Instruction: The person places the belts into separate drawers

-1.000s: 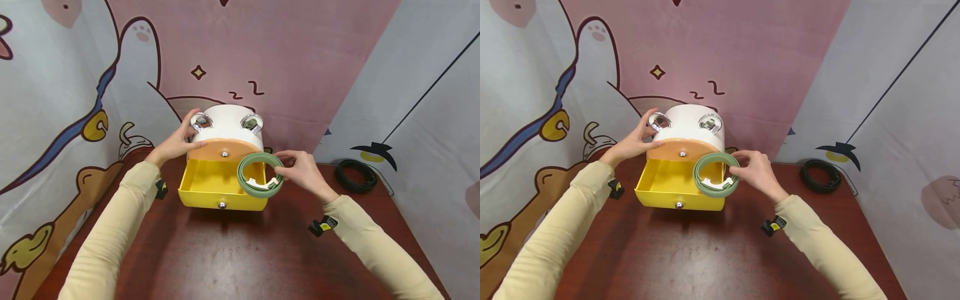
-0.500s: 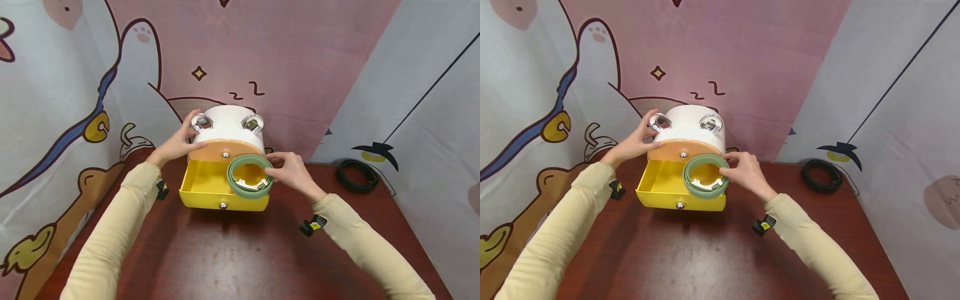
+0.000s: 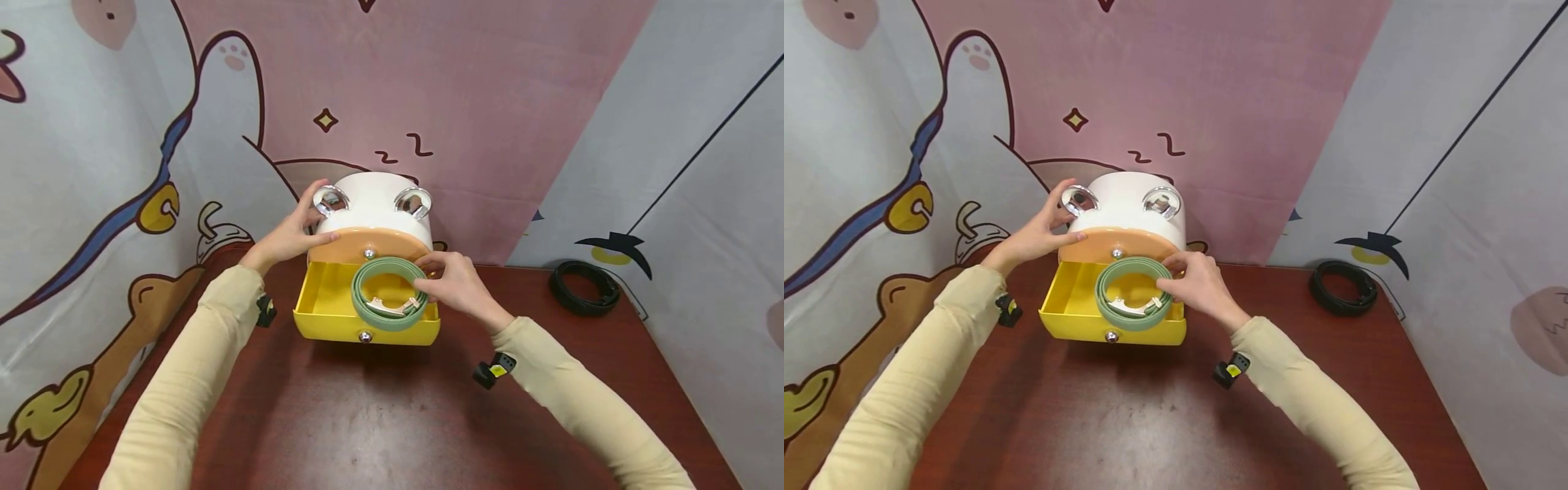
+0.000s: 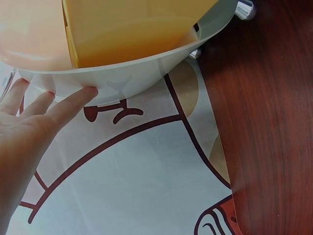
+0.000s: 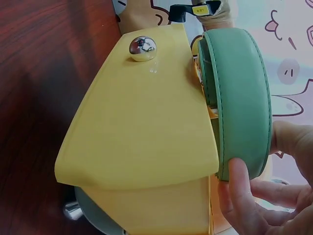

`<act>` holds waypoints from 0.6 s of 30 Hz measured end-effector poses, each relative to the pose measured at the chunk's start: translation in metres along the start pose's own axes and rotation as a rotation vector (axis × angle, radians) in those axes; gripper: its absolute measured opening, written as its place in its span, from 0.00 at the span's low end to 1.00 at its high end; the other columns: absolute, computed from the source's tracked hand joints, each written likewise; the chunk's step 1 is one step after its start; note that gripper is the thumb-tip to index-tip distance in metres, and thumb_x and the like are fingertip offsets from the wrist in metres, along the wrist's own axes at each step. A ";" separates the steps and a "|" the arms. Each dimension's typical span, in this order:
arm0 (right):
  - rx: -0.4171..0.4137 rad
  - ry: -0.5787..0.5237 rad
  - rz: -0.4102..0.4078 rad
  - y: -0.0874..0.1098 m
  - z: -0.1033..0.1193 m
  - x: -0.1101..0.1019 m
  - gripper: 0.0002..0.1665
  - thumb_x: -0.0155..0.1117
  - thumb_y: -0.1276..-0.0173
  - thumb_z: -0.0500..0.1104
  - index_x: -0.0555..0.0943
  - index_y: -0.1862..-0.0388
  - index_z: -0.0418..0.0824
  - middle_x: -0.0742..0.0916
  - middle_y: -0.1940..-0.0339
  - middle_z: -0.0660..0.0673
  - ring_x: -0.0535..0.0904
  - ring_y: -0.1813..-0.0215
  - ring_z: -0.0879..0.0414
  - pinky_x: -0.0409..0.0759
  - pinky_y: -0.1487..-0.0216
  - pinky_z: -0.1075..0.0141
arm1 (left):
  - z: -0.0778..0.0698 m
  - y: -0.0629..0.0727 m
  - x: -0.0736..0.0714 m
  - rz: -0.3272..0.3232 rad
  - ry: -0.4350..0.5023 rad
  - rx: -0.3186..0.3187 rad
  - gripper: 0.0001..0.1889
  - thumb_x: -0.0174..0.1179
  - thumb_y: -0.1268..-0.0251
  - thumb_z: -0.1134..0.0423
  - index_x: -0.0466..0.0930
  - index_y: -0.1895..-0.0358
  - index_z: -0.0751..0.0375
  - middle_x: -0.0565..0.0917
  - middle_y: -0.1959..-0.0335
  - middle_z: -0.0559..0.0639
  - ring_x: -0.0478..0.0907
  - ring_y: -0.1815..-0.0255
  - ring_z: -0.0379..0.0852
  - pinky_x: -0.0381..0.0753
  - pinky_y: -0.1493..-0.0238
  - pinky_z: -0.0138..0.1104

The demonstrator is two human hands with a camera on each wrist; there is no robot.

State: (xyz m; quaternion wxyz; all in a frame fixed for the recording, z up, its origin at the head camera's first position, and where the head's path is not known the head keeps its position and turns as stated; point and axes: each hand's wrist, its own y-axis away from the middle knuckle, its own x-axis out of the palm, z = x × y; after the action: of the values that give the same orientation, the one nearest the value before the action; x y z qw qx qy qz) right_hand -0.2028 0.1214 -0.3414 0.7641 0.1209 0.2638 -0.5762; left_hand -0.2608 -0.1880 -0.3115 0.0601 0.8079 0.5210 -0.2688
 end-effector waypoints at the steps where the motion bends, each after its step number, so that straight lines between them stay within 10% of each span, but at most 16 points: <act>1: 0.000 0.001 -0.001 0.000 0.000 0.001 0.17 0.68 0.44 0.38 0.83 0.55 0.36 0.87 0.62 0.40 0.84 0.69 0.53 0.83 0.74 0.61 | 0.000 0.000 0.000 -0.001 -0.001 0.002 0.51 0.65 0.38 0.68 0.36 0.23 0.46 0.75 0.42 0.68 0.64 0.33 0.63 0.63 0.36 0.55; 18: -0.038 -0.052 0.045 -0.001 0.011 0.009 0.17 0.66 0.44 0.36 0.84 0.54 0.35 0.86 0.63 0.40 0.85 0.72 0.53 0.83 0.73 0.59 | 0.020 -0.007 0.000 -0.012 0.031 0.019 0.51 0.66 0.38 0.68 0.36 0.23 0.41 0.76 0.43 0.66 0.66 0.34 0.60 0.61 0.35 0.55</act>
State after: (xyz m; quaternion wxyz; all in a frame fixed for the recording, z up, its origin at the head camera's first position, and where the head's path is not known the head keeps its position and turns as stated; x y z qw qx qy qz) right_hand -0.1987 0.1087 -0.3371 0.7856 0.0971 0.2519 -0.5567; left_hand -0.2743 -0.1921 -0.3269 0.0429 0.8092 0.5244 -0.2616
